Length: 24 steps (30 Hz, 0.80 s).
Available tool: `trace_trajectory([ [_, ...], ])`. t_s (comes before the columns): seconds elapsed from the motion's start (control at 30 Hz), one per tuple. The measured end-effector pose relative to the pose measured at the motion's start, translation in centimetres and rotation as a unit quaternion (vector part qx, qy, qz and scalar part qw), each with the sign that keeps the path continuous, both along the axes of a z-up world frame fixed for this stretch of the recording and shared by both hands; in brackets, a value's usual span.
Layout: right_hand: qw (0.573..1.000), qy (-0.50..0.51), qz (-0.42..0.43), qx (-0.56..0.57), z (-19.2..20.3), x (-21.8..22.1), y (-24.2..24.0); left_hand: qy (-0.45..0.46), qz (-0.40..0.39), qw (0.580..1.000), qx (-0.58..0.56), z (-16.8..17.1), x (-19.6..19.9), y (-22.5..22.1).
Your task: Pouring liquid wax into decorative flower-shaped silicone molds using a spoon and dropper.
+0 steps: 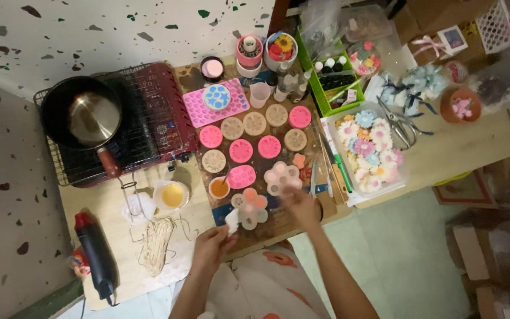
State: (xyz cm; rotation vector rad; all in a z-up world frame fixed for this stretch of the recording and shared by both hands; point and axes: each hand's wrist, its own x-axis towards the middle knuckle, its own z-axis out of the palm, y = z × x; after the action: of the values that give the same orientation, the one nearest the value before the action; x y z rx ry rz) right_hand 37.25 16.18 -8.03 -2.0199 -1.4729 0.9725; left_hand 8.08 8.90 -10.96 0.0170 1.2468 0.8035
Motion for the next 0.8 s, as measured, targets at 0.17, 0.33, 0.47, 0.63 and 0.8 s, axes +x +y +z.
trace_trajectory([
  [0.17,0.949,-0.211,-0.204,0.112,-11.0,11.3,0.6,0.141,-0.017,0.990,-0.015,-0.1,-2.3,-0.9],
  [0.33,0.935,-0.311,-0.150,0.082,-10.2,12.2,1.0,0.258,-0.061,0.963,-0.036,1.4,-3.2,-1.2],
  [0.47,0.938,-0.302,-0.141,0.097,-5.1,9.4,0.0,0.374,-0.101,0.922,0.000,-3.6,-4.3,-2.4],
  [0.63,0.973,-0.089,-0.122,0.175,3.3,3.1,-1.2,0.398,-0.047,0.914,0.067,-7.8,-4.3,-3.2],
  [0.8,0.966,0.211,-0.122,0.089,3.4,-1.9,0.3,0.326,0.023,0.937,0.126,-7.8,-3.9,-3.0],
])
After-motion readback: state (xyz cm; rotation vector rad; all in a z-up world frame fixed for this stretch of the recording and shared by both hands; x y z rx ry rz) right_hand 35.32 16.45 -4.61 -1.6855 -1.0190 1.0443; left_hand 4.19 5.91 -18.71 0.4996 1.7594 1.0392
